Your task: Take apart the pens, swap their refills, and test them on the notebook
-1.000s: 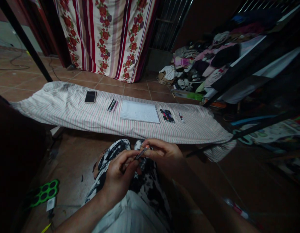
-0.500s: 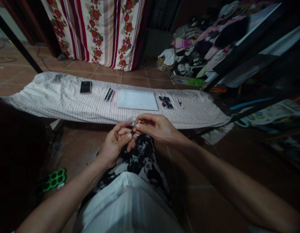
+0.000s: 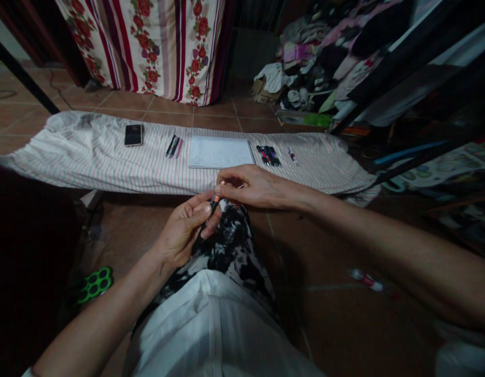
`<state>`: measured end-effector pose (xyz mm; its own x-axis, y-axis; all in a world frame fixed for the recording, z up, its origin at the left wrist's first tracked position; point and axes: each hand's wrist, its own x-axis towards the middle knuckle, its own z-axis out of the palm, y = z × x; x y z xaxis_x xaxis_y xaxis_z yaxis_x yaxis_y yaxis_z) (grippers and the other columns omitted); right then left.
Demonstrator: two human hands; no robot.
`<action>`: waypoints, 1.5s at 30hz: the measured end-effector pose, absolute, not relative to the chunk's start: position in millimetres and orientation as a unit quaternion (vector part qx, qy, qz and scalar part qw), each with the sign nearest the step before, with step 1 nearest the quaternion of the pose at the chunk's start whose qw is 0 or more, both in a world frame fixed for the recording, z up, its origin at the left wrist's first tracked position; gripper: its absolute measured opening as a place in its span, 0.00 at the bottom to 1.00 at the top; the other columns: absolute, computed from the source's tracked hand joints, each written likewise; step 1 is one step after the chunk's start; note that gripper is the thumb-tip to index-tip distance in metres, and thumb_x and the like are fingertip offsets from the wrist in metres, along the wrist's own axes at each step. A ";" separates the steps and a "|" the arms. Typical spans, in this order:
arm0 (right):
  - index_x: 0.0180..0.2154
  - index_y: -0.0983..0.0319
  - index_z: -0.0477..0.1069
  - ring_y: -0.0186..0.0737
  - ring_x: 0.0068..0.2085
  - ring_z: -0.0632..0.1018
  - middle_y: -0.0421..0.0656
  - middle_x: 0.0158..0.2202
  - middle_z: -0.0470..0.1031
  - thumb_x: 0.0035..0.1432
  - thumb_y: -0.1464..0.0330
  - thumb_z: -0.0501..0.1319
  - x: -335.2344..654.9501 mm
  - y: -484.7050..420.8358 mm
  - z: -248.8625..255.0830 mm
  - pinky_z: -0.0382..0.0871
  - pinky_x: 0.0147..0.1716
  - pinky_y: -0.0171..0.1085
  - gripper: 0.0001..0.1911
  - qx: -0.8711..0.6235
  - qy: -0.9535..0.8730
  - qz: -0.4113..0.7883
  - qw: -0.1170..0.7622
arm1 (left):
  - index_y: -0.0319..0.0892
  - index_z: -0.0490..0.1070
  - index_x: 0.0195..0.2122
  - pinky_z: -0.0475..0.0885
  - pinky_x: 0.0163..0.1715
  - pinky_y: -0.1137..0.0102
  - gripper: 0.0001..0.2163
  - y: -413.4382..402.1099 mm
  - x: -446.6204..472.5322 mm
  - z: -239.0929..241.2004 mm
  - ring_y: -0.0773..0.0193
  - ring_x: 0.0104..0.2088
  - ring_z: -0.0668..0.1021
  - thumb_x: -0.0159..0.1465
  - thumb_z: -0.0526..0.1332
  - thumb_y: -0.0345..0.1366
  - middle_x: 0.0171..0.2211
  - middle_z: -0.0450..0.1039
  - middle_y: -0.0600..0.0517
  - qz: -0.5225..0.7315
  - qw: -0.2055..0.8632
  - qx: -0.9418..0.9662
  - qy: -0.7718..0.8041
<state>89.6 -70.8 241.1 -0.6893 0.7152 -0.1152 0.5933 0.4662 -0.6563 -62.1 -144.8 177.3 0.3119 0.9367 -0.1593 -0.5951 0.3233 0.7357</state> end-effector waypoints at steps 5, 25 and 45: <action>0.25 0.65 0.66 0.28 0.20 0.64 0.36 0.17 0.63 0.56 0.66 0.52 85.5 -71.2 241.5 0.53 0.22 0.30 0.12 -0.409 -0.834 0.363 0.067 | 0.35 0.68 0.43 0.52 0.15 0.79 0.17 -145.4 -61.7 178.9 0.78 0.16 0.61 0.53 0.66 0.31 0.23 0.67 0.55 0.505 0.760 0.277 0.300; 0.26 0.63 0.66 0.30 0.21 0.69 0.40 0.23 0.71 0.57 0.62 0.52 88.6 -79.3 214.0 0.59 0.21 0.30 0.13 -0.434 -0.794 0.400 0.147 | 0.40 0.68 0.46 0.58 0.18 0.78 0.18 -145.1 -54.9 160.1 0.76 0.17 0.66 0.54 0.65 0.36 0.29 0.72 0.52 0.527 0.721 0.292 0.344; 0.24 0.63 0.68 0.29 0.15 0.66 0.36 0.13 0.64 0.55 0.58 0.53 93.9 -72.4 197.5 0.56 0.15 0.28 0.17 -0.486 -0.758 0.419 0.120 | 0.32 0.74 0.34 0.69 0.25 0.78 0.08 -153.2 -53.9 152.7 0.70 0.27 0.74 0.52 0.65 0.28 0.31 0.72 0.48 0.435 0.847 0.162 0.258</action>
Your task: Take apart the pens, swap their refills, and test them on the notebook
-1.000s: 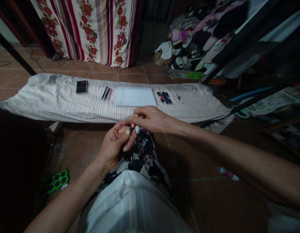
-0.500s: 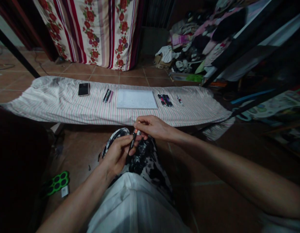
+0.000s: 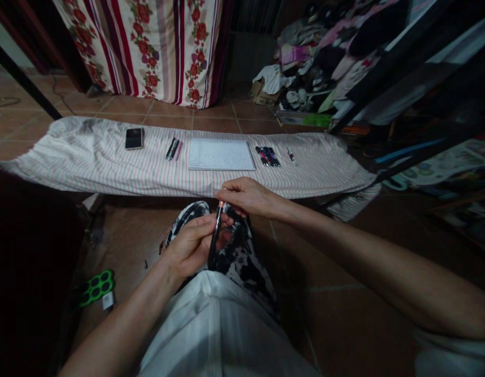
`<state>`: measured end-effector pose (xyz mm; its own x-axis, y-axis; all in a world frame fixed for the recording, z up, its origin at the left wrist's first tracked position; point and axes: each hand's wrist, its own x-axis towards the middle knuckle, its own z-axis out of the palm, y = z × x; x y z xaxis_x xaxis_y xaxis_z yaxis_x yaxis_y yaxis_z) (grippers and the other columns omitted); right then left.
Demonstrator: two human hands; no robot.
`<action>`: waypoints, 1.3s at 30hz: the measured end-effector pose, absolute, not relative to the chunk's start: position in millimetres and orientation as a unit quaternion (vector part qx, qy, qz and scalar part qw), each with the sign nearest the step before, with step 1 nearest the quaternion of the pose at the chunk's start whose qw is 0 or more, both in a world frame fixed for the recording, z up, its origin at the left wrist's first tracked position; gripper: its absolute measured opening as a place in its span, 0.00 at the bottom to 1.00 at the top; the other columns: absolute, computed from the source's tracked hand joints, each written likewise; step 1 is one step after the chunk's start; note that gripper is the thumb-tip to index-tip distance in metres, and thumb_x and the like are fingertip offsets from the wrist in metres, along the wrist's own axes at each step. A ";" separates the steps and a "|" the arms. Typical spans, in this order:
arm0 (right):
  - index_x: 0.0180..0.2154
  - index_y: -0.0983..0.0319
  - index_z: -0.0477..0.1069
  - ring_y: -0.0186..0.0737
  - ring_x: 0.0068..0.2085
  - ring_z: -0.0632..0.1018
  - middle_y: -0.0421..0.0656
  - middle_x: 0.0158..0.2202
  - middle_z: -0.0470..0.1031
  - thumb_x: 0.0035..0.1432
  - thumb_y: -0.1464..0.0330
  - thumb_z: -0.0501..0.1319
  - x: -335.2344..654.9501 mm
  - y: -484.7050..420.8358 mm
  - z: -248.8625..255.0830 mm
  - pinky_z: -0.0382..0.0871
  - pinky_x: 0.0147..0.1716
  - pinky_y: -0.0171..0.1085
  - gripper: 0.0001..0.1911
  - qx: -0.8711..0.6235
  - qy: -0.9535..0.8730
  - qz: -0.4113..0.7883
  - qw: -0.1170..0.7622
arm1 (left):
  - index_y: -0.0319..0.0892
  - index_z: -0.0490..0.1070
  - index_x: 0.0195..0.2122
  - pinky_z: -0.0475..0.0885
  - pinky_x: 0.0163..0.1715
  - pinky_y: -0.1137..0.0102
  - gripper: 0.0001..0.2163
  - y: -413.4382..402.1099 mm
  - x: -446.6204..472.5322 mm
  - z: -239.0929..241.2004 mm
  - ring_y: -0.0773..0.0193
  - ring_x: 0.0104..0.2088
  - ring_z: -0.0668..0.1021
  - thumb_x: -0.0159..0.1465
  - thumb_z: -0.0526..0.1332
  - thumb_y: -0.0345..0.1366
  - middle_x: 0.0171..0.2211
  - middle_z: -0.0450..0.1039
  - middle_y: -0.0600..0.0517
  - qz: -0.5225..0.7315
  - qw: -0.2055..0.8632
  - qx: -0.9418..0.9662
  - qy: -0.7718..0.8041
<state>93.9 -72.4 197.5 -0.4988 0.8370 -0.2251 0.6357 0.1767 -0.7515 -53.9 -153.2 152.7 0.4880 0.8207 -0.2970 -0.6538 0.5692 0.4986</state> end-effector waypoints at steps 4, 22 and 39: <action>0.22 0.63 0.68 0.28 0.15 0.64 0.35 0.11 0.61 0.53 0.57 0.53 94.6 -73.1 202.7 0.53 0.15 0.29 0.18 -0.503 -0.754 0.407 0.117 | 0.33 0.72 0.34 0.66 0.20 0.79 0.09 -153.3 -52.6 154.8 0.73 0.21 0.71 0.52 0.66 0.30 0.25 0.68 0.52 0.426 0.847 0.177 0.262; 0.12 0.61 0.59 0.28 0.11 0.60 0.36 0.07 0.56 0.55 0.51 0.50 100.1 -78.8 205.2 0.54 0.14 0.30 0.28 -0.518 -0.733 0.438 0.056 | 0.38 0.68 0.44 0.51 0.14 0.79 0.21 -159.9 -38.8 145.6 0.76 0.15 0.63 0.52 0.66 0.43 0.19 0.66 0.56 0.507 0.722 0.321 0.344; 0.35 0.62 0.65 0.35 0.31 0.71 0.43 0.30 0.70 0.64 0.60 0.41 95.8 -92.4 189.6 0.60 0.31 0.34 0.18 -0.470 -0.828 0.286 0.112 | 0.37 0.73 0.43 0.48 0.15 0.78 0.17 -156.4 -50.1 146.4 0.78 0.15 0.59 0.52 0.66 0.36 0.21 0.67 0.53 0.513 0.717 0.274 0.384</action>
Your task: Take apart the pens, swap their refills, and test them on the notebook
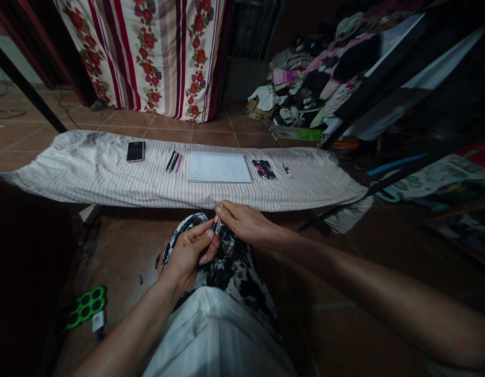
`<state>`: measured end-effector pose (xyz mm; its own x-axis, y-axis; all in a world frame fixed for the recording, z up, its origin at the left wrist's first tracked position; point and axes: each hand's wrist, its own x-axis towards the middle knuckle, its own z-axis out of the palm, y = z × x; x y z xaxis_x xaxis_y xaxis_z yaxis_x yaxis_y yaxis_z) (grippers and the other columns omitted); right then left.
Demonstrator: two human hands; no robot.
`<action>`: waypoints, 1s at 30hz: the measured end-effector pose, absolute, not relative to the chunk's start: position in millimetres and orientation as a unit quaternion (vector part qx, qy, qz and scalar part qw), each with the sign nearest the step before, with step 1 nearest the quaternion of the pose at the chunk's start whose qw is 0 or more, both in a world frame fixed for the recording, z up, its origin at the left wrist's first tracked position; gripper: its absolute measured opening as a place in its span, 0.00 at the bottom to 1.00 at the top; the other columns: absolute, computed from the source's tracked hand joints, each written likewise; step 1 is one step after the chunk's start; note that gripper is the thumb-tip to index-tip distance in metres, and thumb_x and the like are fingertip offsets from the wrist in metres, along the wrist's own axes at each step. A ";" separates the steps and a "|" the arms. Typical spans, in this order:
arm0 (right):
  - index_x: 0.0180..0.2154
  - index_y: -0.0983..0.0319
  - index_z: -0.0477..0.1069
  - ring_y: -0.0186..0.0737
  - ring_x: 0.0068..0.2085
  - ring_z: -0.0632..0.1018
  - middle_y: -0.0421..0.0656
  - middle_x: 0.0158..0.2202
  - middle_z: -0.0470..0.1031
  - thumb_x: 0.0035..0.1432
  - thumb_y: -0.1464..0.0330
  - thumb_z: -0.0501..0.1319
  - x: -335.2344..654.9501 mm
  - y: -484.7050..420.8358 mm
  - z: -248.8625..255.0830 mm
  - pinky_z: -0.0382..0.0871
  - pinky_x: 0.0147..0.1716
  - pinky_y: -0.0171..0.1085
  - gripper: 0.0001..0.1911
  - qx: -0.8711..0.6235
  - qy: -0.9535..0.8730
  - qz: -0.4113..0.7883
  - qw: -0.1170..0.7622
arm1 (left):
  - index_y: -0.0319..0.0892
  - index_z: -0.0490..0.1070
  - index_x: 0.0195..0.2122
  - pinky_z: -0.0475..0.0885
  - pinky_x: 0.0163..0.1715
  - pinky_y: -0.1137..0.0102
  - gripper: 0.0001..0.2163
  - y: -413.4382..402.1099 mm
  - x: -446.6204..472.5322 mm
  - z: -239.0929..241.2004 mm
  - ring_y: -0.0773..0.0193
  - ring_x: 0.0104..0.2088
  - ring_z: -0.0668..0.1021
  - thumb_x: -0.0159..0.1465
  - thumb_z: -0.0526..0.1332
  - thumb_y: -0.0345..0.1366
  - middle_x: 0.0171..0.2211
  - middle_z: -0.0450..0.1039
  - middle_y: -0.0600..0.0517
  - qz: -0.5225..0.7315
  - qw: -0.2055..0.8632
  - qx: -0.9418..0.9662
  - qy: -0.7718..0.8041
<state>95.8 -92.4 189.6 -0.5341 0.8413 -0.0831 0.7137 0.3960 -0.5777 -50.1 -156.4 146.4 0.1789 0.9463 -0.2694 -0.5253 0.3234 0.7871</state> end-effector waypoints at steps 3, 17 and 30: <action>0.42 0.62 0.64 0.32 0.28 0.71 0.40 0.29 0.70 0.63 0.62 0.45 96.8 -90.0 186.1 0.63 0.29 0.32 0.14 -0.449 -0.789 0.380 0.177 | 0.36 0.74 0.43 0.46 0.15 0.77 0.16 -155.0 -53.7 147.7 0.79 0.14 0.57 0.54 0.64 0.36 0.22 0.66 0.53 0.507 0.723 0.291 0.369; 0.34 0.64 0.73 0.33 0.28 0.72 0.40 0.27 0.74 0.53 0.63 0.58 109.1 -73.3 197.5 0.64 0.28 0.32 0.12 -0.361 -0.783 0.476 0.173 | 0.36 0.68 0.47 0.44 0.15 0.77 0.18 -157.9 -61.8 146.0 0.80 0.14 0.55 0.57 0.62 0.38 0.20 0.62 0.56 0.466 0.759 0.334 0.308; 0.16 0.64 0.69 0.29 0.17 0.60 0.38 0.13 0.59 0.58 0.51 0.47 95.6 -78.1 218.2 0.50 0.21 0.33 0.30 -0.479 -0.825 0.299 -0.002 | 0.36 0.66 0.51 0.46 0.15 0.76 0.21 -162.9 -56.8 145.2 0.77 0.15 0.59 0.57 0.62 0.38 0.19 0.63 0.57 0.459 0.750 0.364 0.309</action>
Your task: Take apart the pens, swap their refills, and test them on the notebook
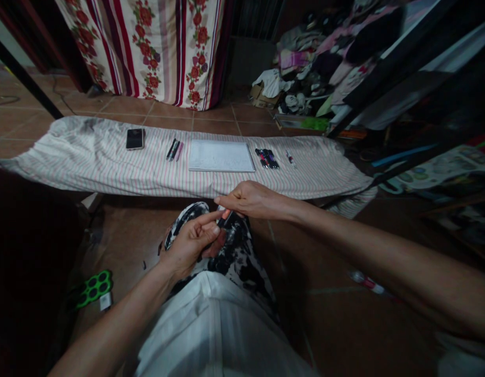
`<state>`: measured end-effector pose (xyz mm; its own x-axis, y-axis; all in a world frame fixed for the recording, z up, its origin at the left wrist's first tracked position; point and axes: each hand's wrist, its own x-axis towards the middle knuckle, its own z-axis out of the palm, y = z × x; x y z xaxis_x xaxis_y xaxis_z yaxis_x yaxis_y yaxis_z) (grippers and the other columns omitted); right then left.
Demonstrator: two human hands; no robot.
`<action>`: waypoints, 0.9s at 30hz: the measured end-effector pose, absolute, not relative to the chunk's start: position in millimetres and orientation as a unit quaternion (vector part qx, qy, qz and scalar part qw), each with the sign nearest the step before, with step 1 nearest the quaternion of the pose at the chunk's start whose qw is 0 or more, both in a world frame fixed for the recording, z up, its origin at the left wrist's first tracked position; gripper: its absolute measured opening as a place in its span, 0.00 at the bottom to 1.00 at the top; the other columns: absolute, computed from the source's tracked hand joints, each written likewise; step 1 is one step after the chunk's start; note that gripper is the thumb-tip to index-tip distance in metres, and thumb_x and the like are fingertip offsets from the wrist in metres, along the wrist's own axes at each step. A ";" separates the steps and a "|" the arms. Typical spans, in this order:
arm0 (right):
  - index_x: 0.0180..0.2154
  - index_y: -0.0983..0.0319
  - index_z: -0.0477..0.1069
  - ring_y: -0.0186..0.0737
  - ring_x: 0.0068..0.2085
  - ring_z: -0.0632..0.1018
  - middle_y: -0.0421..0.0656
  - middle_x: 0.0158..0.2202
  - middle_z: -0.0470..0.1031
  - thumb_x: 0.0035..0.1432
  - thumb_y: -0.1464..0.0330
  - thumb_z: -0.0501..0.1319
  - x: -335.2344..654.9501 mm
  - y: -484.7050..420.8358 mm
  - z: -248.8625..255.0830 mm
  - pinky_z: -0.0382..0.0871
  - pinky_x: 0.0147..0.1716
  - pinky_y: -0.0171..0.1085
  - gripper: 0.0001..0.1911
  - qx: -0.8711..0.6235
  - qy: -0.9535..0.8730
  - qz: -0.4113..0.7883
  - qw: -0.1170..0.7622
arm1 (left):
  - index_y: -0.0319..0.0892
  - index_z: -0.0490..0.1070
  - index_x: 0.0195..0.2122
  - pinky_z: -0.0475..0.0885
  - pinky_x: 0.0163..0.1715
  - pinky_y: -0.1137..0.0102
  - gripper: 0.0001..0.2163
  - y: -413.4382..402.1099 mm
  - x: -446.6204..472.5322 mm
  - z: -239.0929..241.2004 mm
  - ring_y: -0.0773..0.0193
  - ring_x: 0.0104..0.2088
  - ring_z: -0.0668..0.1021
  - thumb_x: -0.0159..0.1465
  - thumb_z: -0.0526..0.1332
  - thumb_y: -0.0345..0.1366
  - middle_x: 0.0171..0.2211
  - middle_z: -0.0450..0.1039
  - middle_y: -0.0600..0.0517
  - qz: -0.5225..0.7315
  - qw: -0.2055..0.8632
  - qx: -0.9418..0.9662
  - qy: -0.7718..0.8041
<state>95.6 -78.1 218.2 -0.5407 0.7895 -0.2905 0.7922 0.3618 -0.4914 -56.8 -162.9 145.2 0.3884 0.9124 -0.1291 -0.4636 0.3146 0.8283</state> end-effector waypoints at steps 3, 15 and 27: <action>0.16 0.64 0.70 0.32 0.18 0.64 0.40 0.13 0.63 0.58 0.48 0.45 91.4 -77.3 219.4 0.54 0.23 0.33 0.33 0.491 0.824 -0.281 0.038 | 0.36 0.69 0.48 0.45 0.16 0.76 0.18 -163.4 -56.2 144.3 0.78 0.15 0.58 0.58 0.61 0.39 0.20 0.61 0.57 0.445 0.756 0.368 0.307; 0.41 0.64 0.74 0.35 0.36 0.76 0.43 0.36 0.77 0.57 0.66 0.56 105.9 -67.5 209.7 0.65 0.35 0.31 0.13 0.287 0.883 -0.344 -0.138 | 0.34 0.71 0.43 0.42 0.14 0.76 0.16 -160.0 -71.9 148.4 0.79 0.14 0.55 0.56 0.62 0.38 0.19 0.60 0.57 0.443 0.773 0.320 0.323; 0.29 0.60 0.77 0.32 0.23 0.68 0.40 0.21 0.72 0.60 0.59 0.49 101.7 -86.3 208.0 0.50 0.24 0.32 0.22 0.385 0.899 -0.208 -0.004 | 0.37 0.65 0.51 0.43 0.14 0.78 0.24 -178.8 -55.7 146.8 0.78 0.13 0.55 0.55 0.64 0.41 0.16 0.59 0.60 0.465 0.750 0.304 0.359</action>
